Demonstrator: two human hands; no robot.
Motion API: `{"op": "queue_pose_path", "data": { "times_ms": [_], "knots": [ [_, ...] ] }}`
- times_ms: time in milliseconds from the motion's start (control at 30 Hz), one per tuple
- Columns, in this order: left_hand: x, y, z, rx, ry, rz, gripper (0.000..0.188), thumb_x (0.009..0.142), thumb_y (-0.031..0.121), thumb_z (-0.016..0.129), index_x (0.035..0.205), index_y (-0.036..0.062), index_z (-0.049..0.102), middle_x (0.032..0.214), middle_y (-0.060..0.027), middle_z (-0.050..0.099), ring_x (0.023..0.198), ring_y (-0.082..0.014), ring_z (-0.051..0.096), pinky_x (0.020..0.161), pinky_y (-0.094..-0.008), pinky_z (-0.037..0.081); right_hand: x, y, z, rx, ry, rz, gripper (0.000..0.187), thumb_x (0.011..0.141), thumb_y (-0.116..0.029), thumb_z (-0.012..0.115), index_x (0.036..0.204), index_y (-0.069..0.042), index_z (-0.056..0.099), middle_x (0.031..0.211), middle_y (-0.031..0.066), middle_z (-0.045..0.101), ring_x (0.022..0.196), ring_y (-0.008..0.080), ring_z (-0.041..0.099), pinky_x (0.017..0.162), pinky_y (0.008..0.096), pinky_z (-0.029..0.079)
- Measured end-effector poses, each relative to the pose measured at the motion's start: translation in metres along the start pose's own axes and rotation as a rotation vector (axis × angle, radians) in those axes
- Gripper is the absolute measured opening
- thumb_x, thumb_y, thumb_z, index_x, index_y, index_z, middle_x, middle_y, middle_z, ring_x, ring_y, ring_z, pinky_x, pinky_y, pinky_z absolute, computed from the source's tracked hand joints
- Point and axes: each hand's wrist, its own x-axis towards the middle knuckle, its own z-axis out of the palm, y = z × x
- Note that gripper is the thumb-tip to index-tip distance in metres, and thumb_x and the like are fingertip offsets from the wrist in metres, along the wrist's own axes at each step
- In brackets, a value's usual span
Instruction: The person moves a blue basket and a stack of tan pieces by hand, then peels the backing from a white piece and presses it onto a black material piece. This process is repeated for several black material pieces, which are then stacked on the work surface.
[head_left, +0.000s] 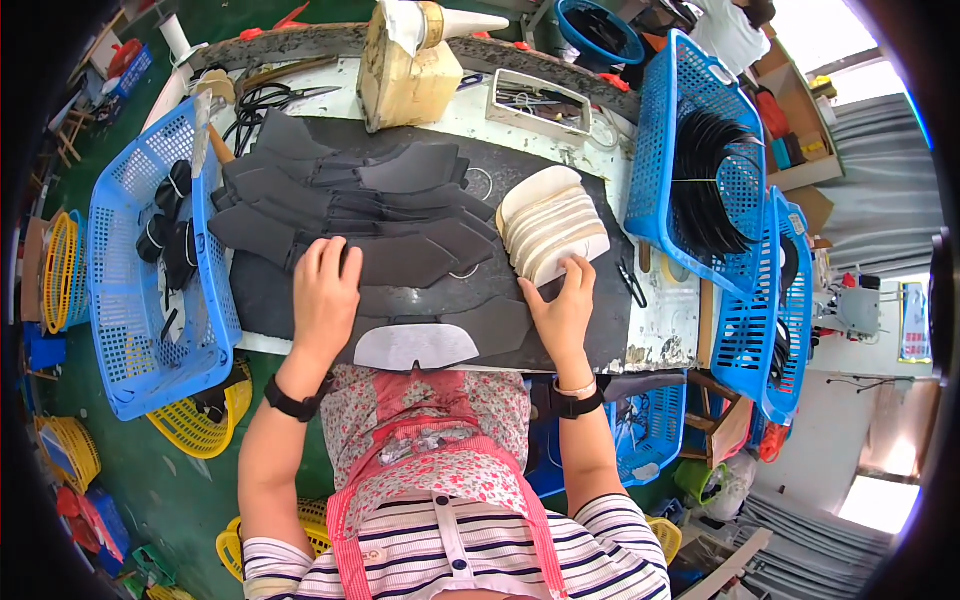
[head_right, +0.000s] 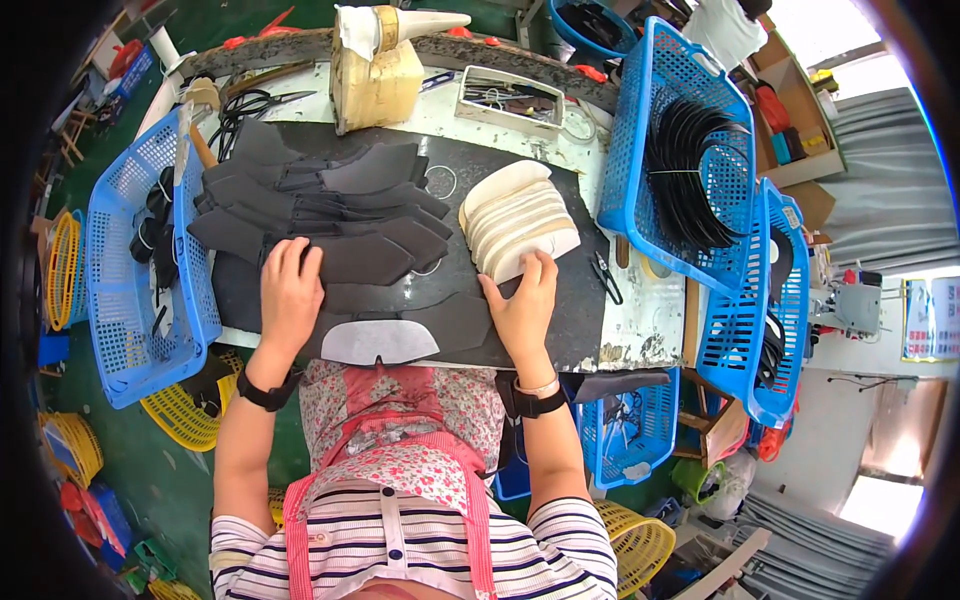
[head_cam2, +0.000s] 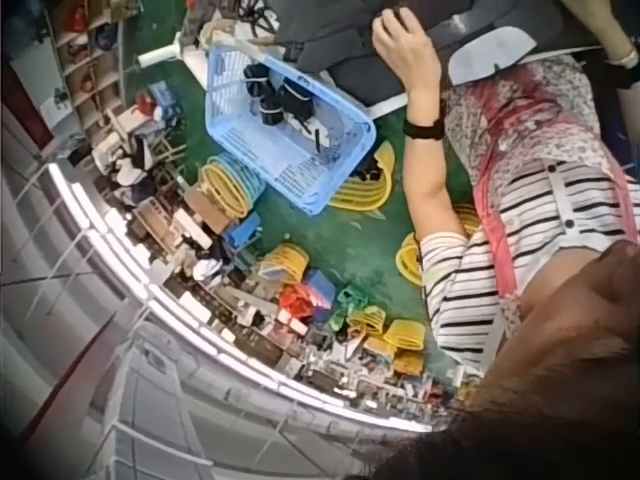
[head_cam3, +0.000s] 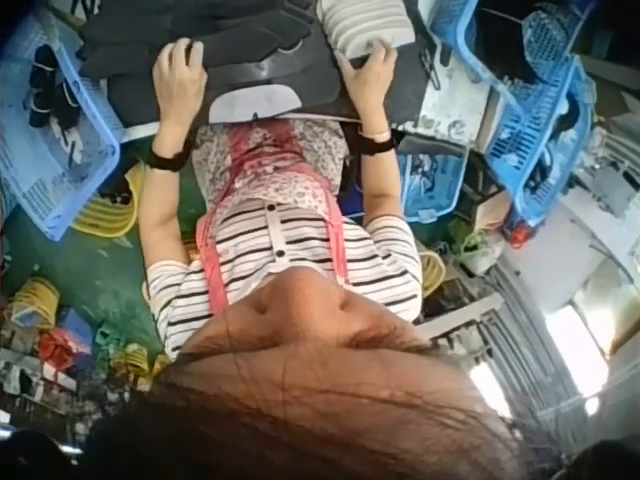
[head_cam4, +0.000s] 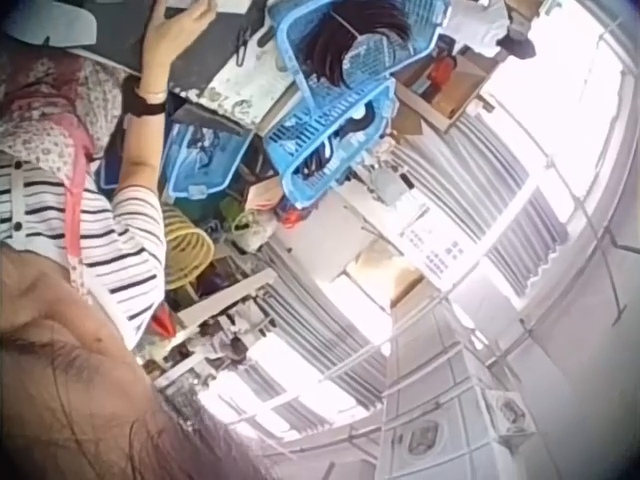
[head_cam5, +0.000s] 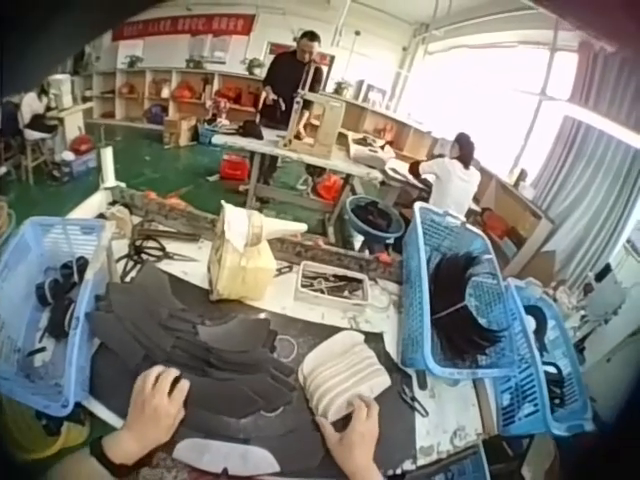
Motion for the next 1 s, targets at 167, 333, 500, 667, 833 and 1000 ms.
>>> {"op": "queue_pose_path", "data": {
  "times_ms": [167, 333, 500, 667, 833, 1000],
  "knots": [
    [0.002, -0.016, -0.005, 0.082, -0.033, 0.158, 0.055, 0.065, -0.001, 0.063, 0.118, 0.0042, 0.054, 0.119, -0.0144, 0.048, 0.118, -0.0365, 0.044, 0.098, -0.0486, 0.038, 0.002, 0.015, -0.007, 0.182, -0.057, -0.013, 0.043, 0.074, -0.010, 0.073, 0.110, 0.003, 0.052, 0.108, 0.0209, 0.056, 0.092, 0.0378, 0.059, 0.079, 0.0400, 0.050],
    [0.008, -0.028, -0.011, 0.015, -0.062, 0.209, 0.058, 0.062, 0.000, 0.061, 0.119, 0.0061, 0.056, 0.115, -0.0141, 0.050, 0.116, -0.0356, 0.045, 0.100, -0.0520, 0.036, -0.004, 0.044, -0.038, -0.151, 0.243, -0.142, 0.026, 0.084, -0.001, 0.059, 0.109, 0.004, 0.055, 0.094, 0.0192, 0.063, 0.077, 0.0325, 0.064, 0.067, 0.0358, 0.053],
    [0.022, -0.020, -0.045, -0.090, 0.006, 0.216, 0.059, 0.060, 0.004, 0.061, 0.119, 0.0079, 0.058, 0.111, -0.0136, 0.050, 0.113, -0.0337, 0.047, 0.098, -0.0525, 0.036, -0.018, 0.075, -0.089, 0.732, 0.599, 0.516, 0.021, 0.093, -0.009, 0.056, 0.110, 0.003, 0.056, 0.093, 0.0197, 0.063, 0.072, 0.0267, 0.065, 0.054, 0.0327, 0.050],
    [0.031, 0.020, -0.068, -0.140, 0.022, 0.317, 0.064, 0.057, 0.014, 0.064, 0.121, 0.0111, 0.058, 0.108, -0.0133, 0.050, 0.108, -0.0326, 0.048, 0.093, -0.0494, 0.036, -0.056, 0.125, -0.083, 1.047, 0.216, 0.940, 0.022, 0.093, -0.011, 0.056, 0.109, 0.004, 0.055, 0.093, 0.0211, 0.063, 0.072, 0.0299, 0.062, 0.065, 0.0370, 0.051],
    [-0.006, 0.071, -0.020, -0.268, -0.324, 0.265, 0.064, 0.062, 0.022, 0.066, 0.124, 0.0121, 0.057, 0.116, -0.0138, 0.050, 0.110, -0.0322, 0.046, 0.093, -0.0480, 0.034, -0.037, 0.061, -0.068, -0.282, 0.109, 0.044, 0.028, 0.081, -0.006, 0.066, 0.107, 0.001, 0.058, 0.098, 0.0172, 0.061, 0.090, 0.0316, 0.058, 0.079, 0.0396, 0.047],
    [-0.026, 0.084, 0.017, -0.371, -0.271, 0.281, 0.060, 0.067, 0.027, 0.068, 0.124, 0.0104, 0.056, 0.128, -0.0150, 0.047, 0.115, -0.0316, 0.044, 0.095, -0.0480, 0.032, -0.036, 0.045, -0.053, 0.130, -0.271, -0.190, 0.024, 0.071, -0.003, 0.072, 0.094, -0.002, 0.065, 0.097, 0.0129, 0.061, 0.088, 0.0327, 0.056, 0.078, 0.0389, 0.047]
  ]
}}
